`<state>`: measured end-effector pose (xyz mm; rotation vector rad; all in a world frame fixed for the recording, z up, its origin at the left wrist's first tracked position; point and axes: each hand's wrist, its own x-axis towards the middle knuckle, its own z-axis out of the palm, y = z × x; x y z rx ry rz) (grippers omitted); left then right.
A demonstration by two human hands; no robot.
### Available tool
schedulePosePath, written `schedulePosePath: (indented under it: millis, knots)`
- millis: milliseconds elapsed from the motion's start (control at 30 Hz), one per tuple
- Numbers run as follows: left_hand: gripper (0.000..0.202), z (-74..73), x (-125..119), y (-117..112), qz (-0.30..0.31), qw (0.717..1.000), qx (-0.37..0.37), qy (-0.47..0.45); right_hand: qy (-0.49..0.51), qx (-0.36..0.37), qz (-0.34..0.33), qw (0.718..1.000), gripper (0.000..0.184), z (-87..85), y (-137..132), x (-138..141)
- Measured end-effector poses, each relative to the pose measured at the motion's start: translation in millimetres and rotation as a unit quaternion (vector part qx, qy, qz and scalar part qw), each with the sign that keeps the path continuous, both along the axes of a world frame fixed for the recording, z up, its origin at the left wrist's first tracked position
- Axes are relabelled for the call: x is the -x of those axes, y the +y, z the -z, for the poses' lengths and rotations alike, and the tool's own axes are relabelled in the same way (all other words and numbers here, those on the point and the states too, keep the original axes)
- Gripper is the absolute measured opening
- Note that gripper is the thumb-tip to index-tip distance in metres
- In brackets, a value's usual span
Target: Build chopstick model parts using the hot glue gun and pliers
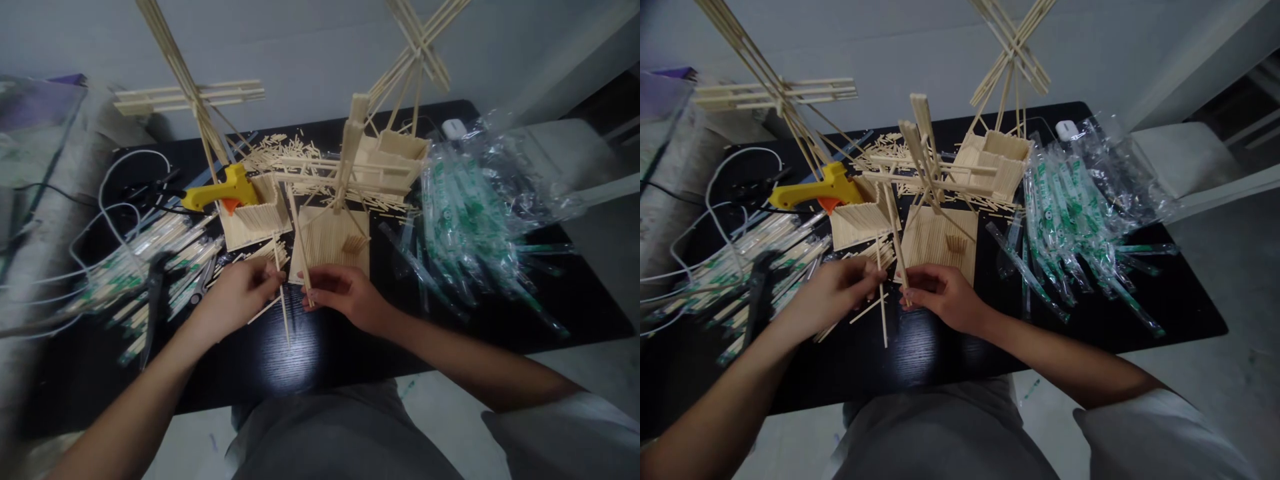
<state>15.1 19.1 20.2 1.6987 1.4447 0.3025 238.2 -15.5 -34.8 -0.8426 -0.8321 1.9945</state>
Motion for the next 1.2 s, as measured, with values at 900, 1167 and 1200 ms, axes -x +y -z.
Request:
schedulePosePath:
  millis: [900,1167,1200]
  knots:
    - [0.028,-1.9,1,-4,-0.196,0.929,-0.003,-0.313,-0.036,0.003,-0.109,0.993,0.038,-5.2,-7,1]
    - [0.035,-0.8,2,-5,-0.207,0.935,0.016,-0.288,-0.034,0.009,-0.109,0.993,0.04,-3.5,-7,2]
    - [0.035,-0.9,1,-5,-0.206,0.935,0.018,-0.288,-0.034,0.01,-0.11,0.993,0.041,-3.3,-7,2]
